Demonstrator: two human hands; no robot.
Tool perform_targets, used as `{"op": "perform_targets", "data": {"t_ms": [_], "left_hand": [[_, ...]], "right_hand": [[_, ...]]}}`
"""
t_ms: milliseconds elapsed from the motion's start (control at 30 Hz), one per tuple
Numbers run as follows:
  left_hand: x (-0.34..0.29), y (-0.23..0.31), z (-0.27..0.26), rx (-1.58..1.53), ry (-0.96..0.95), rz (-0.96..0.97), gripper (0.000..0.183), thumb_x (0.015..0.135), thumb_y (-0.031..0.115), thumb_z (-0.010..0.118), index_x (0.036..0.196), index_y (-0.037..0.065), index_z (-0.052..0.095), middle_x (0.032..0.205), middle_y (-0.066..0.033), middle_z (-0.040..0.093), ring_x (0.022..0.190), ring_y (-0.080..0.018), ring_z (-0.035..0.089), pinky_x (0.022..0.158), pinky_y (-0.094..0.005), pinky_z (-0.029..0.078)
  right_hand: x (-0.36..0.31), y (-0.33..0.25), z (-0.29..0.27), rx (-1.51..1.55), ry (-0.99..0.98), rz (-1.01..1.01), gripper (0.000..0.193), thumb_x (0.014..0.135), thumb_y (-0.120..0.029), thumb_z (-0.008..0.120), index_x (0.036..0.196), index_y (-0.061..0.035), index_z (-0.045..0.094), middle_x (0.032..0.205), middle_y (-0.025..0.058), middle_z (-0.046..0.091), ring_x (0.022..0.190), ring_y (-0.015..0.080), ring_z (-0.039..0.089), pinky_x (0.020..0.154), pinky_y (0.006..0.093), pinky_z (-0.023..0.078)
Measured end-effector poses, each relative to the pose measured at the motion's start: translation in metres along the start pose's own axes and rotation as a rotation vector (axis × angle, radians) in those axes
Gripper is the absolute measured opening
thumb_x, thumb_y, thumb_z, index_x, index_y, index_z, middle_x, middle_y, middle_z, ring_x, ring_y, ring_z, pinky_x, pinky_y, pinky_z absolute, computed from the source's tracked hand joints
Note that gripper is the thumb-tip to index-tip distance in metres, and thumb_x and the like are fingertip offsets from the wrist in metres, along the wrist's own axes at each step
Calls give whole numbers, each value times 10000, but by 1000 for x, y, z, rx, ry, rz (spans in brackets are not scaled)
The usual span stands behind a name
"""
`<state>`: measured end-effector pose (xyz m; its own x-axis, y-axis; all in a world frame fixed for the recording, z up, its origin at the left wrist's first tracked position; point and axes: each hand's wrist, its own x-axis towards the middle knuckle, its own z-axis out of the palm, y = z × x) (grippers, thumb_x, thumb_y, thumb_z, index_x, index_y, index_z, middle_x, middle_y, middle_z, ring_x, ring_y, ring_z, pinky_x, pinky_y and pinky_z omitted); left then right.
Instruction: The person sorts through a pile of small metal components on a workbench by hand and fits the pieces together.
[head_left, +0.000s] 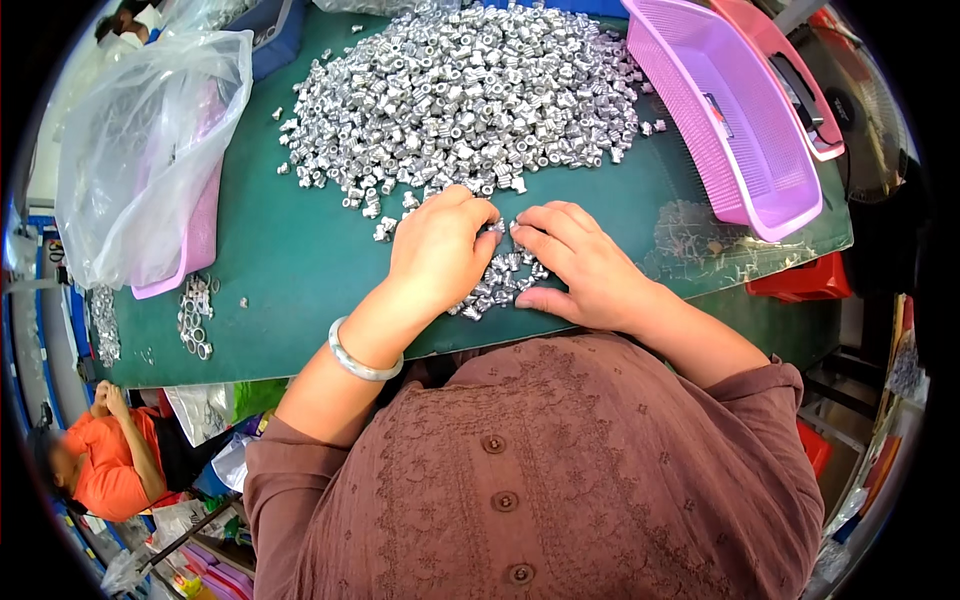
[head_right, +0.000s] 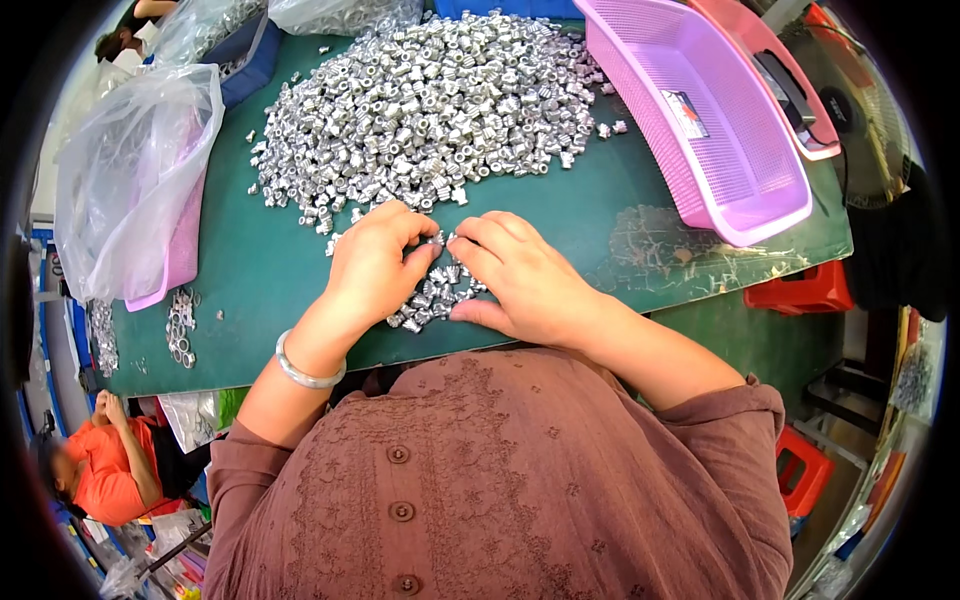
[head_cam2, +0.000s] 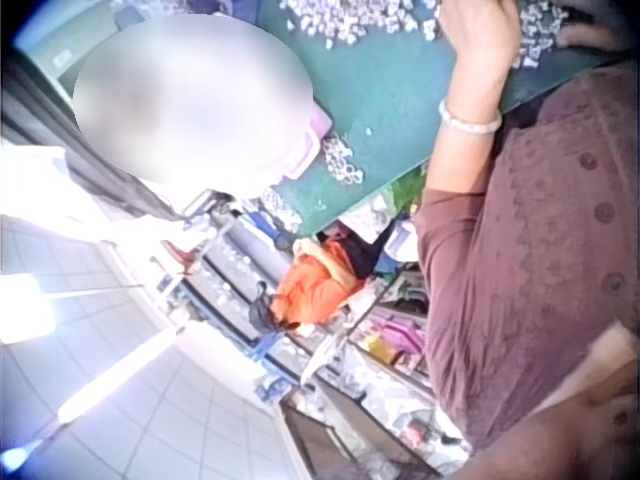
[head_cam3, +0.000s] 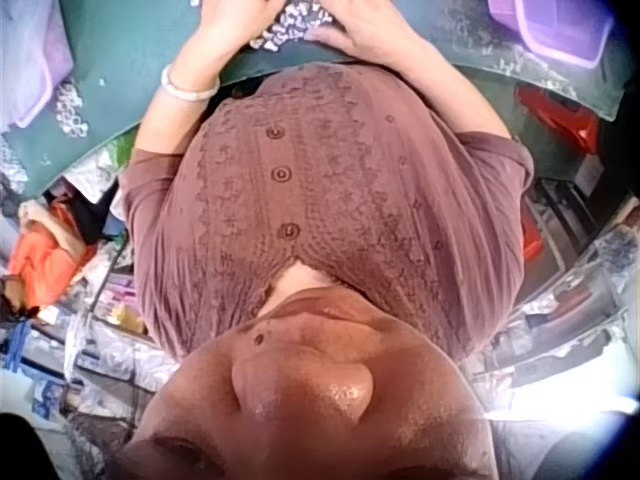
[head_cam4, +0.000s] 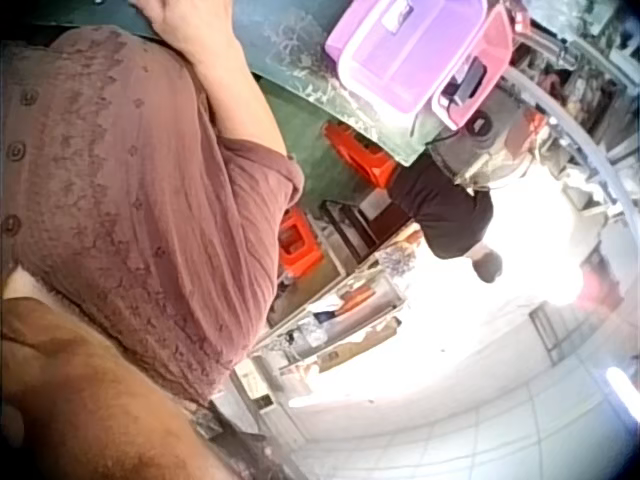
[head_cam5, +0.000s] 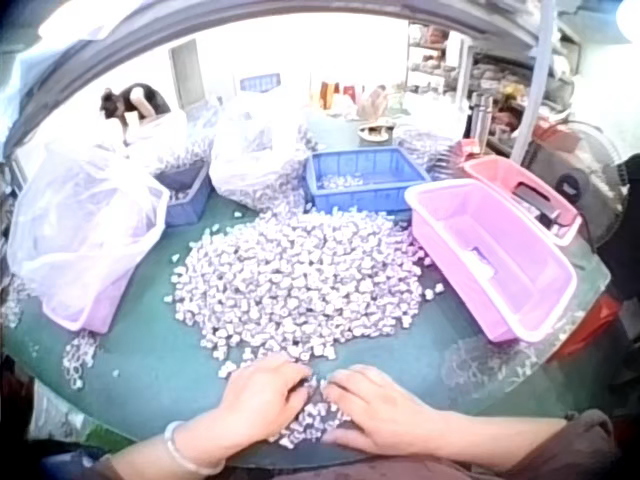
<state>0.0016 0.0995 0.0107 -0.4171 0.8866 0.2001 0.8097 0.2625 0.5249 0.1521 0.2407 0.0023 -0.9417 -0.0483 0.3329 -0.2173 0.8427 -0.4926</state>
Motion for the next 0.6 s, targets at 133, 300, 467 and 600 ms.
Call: {"op": "perform_targets", "data": {"t_ms": [133, 300, 467, 600], "left_hand": [[-3, 1, 0, -28, 30, -26, 117, 733, 72, 714, 836, 56, 659, 768, -56, 584, 660, -223, 591, 583, -336, 464], [-10, -2, -4, -53, 84, -58, 104, 733, 68, 711, 807, 53, 639, 753, -49, 574, 635, -196, 574, 569, -321, 458], [-18, -6, -13, -41, 138, -59, 115, 729, 68, 714, 804, 53, 629, 743, -45, 564, 622, -186, 562, 561, -316, 454], [-26, -8, -24, -13, 149, -73, 126, 712, 52, 712, 797, 56, 618, 752, -50, 564, 663, -207, 570, 588, -323, 460]], "right_hand": [[-1, -4, 0, 7, -7, 12, 652, 701, -301, 780, 1192, 35, 512, 1212, 175, 482, 1131, 363, 461, 979, 436, 398], [-2, -7, 1, 24, -50, 39, 749, 678, -308, 795, 1248, 51, 466, 1269, 198, 442, 1191, 385, 432, 1011, 437, 388], [5, -14, 7, 60, -83, 6, 777, 669, -282, 805, 1268, 55, 443, 1295, 213, 416, 1224, 401, 414, 1024, 435, 385], [12, -18, 13, 57, -117, -7, 772, 667, -275, 808, 1273, 38, 447, 1312, 220, 404, 1239, 399, 403, 1025, 436, 386]]}}
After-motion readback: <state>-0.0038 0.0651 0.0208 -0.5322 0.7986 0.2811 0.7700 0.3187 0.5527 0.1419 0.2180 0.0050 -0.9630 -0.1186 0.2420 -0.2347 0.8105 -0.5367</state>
